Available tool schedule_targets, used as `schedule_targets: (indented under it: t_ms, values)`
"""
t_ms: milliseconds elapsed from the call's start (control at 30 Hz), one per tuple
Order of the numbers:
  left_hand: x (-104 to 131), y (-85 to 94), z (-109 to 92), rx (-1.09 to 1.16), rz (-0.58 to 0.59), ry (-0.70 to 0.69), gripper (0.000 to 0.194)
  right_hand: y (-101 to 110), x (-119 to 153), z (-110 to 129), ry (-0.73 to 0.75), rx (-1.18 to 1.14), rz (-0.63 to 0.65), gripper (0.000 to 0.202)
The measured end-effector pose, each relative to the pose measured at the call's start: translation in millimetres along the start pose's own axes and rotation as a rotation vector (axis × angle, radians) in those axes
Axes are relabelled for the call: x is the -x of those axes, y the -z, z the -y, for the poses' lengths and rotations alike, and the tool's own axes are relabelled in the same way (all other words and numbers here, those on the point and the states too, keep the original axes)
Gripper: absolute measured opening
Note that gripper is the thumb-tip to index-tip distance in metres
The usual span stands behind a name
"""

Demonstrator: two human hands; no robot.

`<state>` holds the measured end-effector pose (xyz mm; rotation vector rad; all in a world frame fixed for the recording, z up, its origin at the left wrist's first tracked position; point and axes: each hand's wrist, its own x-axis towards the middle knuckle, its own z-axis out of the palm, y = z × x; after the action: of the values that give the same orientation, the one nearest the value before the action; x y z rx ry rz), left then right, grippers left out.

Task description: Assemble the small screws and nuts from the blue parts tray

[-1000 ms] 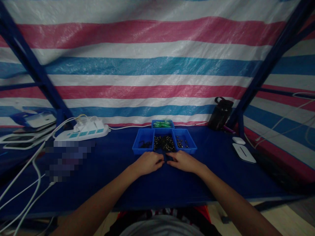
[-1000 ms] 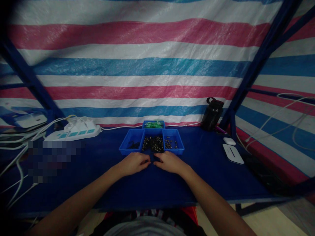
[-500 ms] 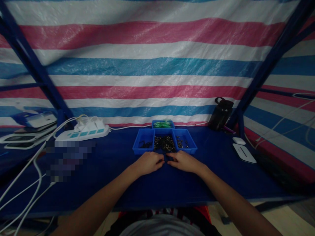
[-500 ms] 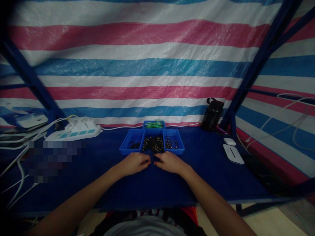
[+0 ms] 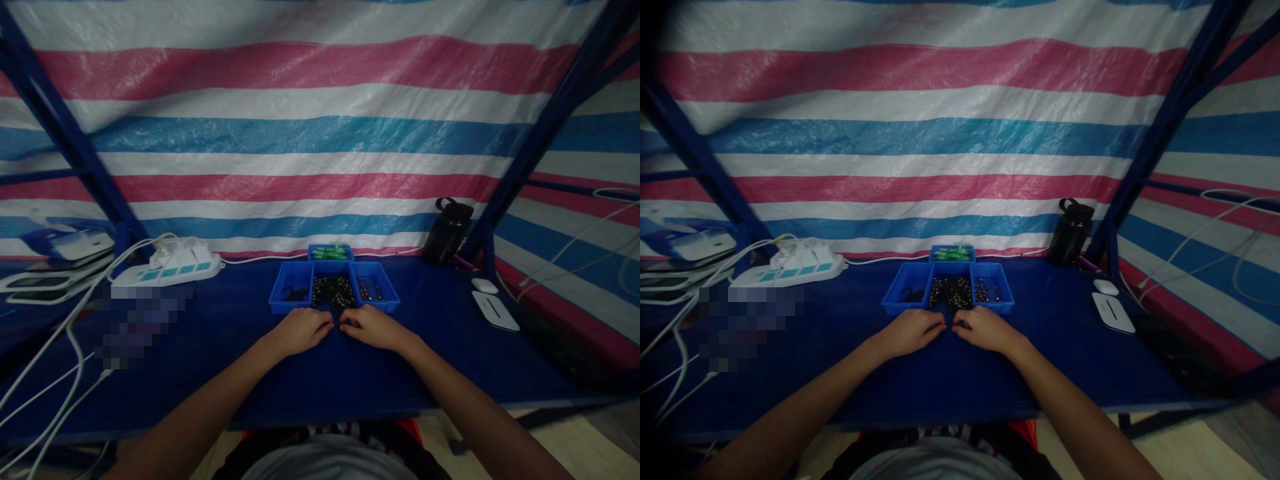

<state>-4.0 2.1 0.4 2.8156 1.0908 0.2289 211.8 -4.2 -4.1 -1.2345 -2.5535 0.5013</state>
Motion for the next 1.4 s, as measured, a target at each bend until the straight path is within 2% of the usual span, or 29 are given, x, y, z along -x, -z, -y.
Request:
schedule_targets:
  t_ms: [300, 567, 1067, 1400]
  values:
    - [-1.0, 0.3, -1.5, 0.015, -0.033, 0.022, 0.020, 0.0, -0.5, -0.9, 0.022, -0.011, 0.011, 0.017]
    - [-1.2, 2.9, -4.1, 0.108, -0.073, -0.028, 0.011, -1.3, -0.3, 1.3, 0.077, -0.026, -0.007, 0.015]
    - [-0.2, 2.6, -5.0, 0.144, -0.089, -0.094, 0.012, -4.6, -1.9, -2.0, 0.120, -0.020, -0.001, 0.021]
    - [-0.1, 3.3, -5.7, 0.177, -0.071, -0.007, 0.006, 0.9, 0.7, 3.5, 0.088, -0.085, -0.002, 0.019]
